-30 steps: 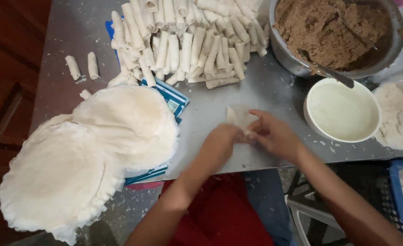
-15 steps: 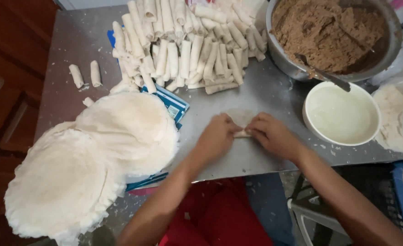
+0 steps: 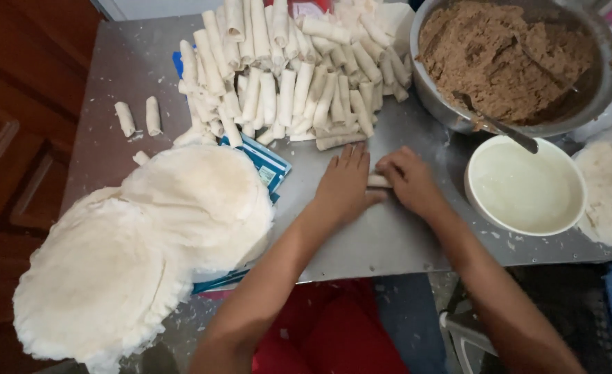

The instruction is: The person peels individual sheets of dough from a stack, places them on the table, applies a portion of filling, and rolls them into cylinders, repeating the process for multiple sheets.

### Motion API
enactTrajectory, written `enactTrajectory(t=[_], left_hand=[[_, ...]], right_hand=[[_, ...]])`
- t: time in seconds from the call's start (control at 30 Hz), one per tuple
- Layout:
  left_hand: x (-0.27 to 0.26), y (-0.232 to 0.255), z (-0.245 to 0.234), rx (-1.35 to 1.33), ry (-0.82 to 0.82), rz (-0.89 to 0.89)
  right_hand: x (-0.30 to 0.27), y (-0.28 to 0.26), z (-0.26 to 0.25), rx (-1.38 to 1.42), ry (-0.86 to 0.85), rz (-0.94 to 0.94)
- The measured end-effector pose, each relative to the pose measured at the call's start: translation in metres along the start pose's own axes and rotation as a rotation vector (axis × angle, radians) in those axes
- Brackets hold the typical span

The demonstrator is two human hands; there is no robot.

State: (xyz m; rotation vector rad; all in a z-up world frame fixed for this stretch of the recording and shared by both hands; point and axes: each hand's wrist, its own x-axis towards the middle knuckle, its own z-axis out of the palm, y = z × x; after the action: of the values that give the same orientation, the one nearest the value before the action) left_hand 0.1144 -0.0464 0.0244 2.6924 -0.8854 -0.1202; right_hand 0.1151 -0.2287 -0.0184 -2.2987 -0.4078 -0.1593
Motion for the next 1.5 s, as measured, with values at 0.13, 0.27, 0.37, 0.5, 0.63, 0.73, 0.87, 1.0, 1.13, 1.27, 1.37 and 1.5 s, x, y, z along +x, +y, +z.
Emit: enactTrajectory(t=[0.13,0.27,0.37,0.5,0.63,0.73,0.87,1.0,1.13,1.27,1.37,1.5], left_hand=[[-0.007,0.01,-0.011,-0.088,-0.141,0.042],[-0.002,0.009,-0.015,-0.116,-0.099,0.023],[0.018,-0.006,0.001,-0.108,0.028,0.057],[0.024,-0.037,0.018,-0.363,0.155,-0.083],[-0.005,-0.038,-0.009,-0.734,0.075,-0.19],[-0.024,-0.026,-0.052,-0.759,0.089,-0.106],[-0.012,-0.032,-0.116,-0.584,0.589,-0.013],[0.03,-0.065,-0.16,-0.013,1.015,-0.005],[0.018,-0.076,-0.14,0.123,0.761,-0.198],[-0.065,-0.049,-0.105,-0.132,0.816,-0.362],[-0.131,-0.063,-0.042,-0.06,0.634,-0.565],[-0.152,-0.107,-0.006,0.049,0.75,-0.545]], right_hand=[[-0.005,0.014,-0.001,0.277,0.254,0.226],[-0.005,0.017,0.012,0.448,0.418,0.305],[-0.008,0.001,0.005,0.323,0.409,0.169],[-0.012,-0.034,0.003,0.113,0.283,-0.129],[-0.016,-0.041,0.006,0.148,0.223,-0.161],[-0.018,-0.022,0.01,0.226,0.28,0.0],[-0.014,-0.01,0.012,0.241,0.383,0.12],[-0.013,-0.028,0.004,0.262,0.342,0.173],[-0.014,-0.023,0.003,0.23,0.324,0.188],[-0.015,-0.026,0.007,0.239,0.344,0.177],[-0.013,-0.026,0.009,0.233,0.335,0.16],[-0.015,-0.032,0.007,0.193,0.337,0.149]])
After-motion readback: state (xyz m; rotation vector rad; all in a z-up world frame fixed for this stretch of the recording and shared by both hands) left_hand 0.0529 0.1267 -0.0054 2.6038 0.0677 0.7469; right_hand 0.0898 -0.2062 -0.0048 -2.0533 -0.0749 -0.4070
